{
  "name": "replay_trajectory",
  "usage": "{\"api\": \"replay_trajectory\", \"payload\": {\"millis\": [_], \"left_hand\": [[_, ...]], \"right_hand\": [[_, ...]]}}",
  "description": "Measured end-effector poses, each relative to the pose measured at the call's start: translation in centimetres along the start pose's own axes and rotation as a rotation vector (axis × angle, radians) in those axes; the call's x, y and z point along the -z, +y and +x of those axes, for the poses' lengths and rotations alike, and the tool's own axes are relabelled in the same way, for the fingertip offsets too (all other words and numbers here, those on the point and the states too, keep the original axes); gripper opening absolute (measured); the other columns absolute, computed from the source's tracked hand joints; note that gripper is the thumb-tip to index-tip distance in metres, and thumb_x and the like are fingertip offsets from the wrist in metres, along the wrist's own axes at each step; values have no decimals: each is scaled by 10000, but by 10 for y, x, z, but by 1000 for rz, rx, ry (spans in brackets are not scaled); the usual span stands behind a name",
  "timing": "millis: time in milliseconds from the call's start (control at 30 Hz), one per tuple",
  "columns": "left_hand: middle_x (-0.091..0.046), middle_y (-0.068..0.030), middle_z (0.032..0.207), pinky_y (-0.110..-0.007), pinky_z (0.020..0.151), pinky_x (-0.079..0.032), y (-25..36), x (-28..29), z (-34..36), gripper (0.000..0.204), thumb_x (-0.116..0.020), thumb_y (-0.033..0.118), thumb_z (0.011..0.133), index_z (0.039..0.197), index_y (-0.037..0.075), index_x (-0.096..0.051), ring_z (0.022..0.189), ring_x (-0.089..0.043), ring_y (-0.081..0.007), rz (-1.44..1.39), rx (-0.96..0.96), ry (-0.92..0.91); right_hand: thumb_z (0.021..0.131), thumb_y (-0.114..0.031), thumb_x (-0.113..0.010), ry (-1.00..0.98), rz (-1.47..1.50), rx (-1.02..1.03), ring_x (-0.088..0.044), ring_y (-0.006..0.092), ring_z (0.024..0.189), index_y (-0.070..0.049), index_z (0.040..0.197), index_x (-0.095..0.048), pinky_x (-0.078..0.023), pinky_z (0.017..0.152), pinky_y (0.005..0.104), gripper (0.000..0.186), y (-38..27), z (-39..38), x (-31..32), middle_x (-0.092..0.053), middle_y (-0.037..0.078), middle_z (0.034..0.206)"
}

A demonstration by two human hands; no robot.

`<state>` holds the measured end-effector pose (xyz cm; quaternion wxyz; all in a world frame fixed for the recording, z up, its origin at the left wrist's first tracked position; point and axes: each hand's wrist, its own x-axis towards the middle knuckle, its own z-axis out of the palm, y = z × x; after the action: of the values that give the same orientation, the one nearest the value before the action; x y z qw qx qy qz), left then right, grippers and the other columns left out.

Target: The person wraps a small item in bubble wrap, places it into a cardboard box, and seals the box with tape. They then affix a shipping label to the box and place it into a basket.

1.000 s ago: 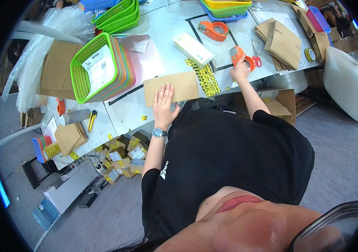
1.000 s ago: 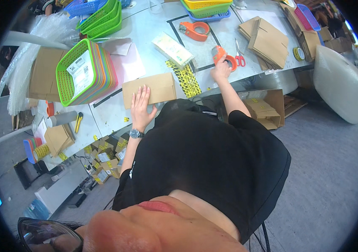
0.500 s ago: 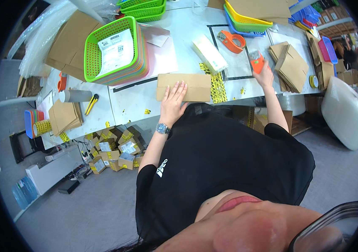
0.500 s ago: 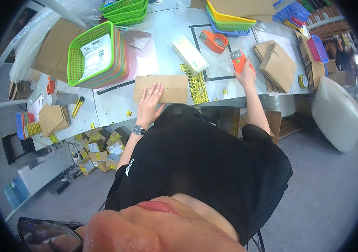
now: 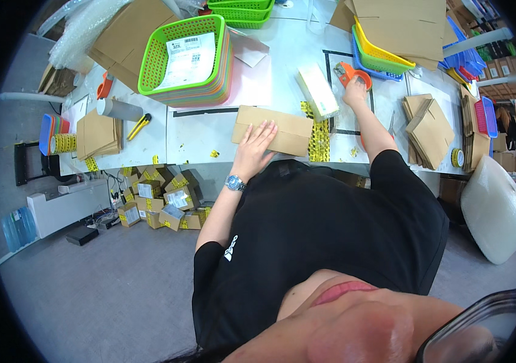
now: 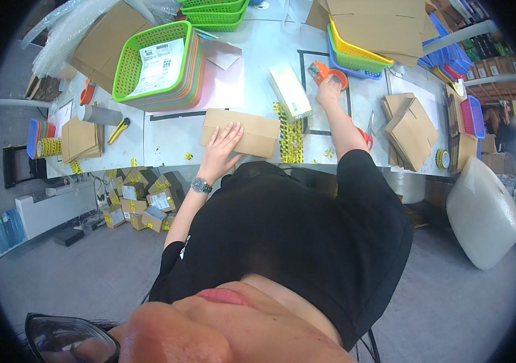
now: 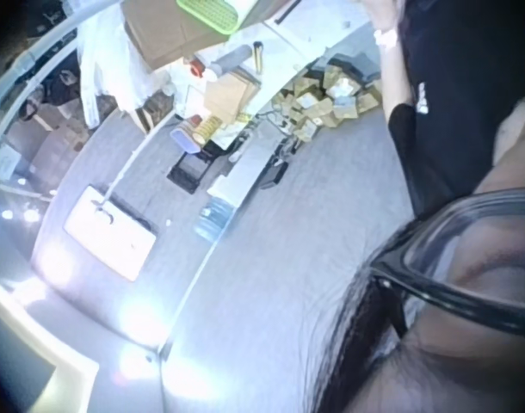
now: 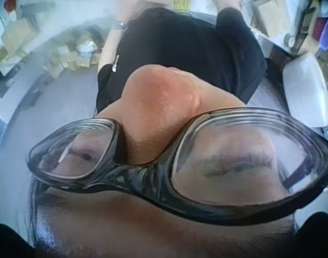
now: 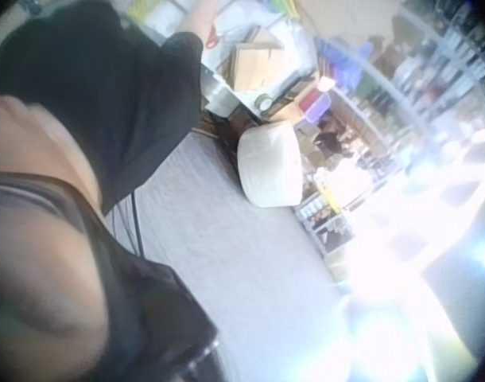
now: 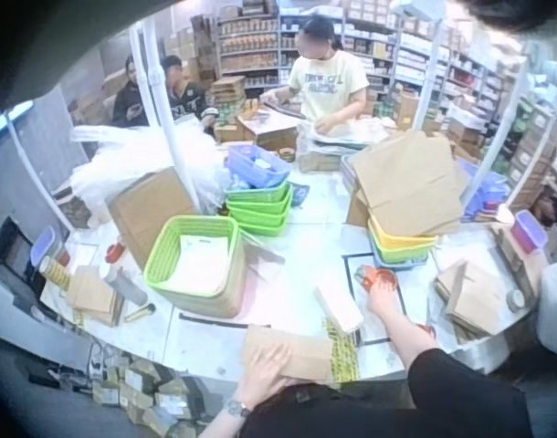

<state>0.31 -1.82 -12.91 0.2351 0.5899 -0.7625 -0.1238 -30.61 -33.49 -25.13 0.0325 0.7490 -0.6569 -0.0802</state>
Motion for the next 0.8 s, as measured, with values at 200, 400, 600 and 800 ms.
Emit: {"api": "replay_trajectory", "payload": {"millis": [200,400,600,800], "left_hand": [[-434,-32,1515,-460,1190,-248,1,6,1,733,-736,251,808,1465,143,-430,1414,-378,-202,-2,1,-4],[-422,-49,1525,-489,1192,-222,-10,8,-2,668,-669,314,876,1473,141,-423,1421,-372,-214,13,-62,-28],[-553,-126,1396,-455,1166,-268,-23,13,0,461,-545,184,933,1376,58,-531,1362,-449,-260,-304,-27,-27],[-659,-181,1189,-359,1028,-416,-56,23,7,486,-387,329,1043,1244,-65,-587,1137,-599,-223,-1447,561,23]], "right_hand": [[655,-266,-797,82,202,30,-672,370,984,-20,1181,-454,-521,856,477,674,22,4,35,-683,209,1004],[644,-295,-781,86,663,311,-670,379,957,32,1095,-549,-522,845,434,603,-8,-90,182,-681,226,994],[615,-238,-749,-201,951,764,-665,341,964,13,1173,-597,-509,876,389,631,-82,-181,232,-669,214,1025],[620,-247,-749,-195,795,859,-623,377,1023,6,1220,-549,-487,915,424,681,-111,-196,212,-641,224,1070]]}}
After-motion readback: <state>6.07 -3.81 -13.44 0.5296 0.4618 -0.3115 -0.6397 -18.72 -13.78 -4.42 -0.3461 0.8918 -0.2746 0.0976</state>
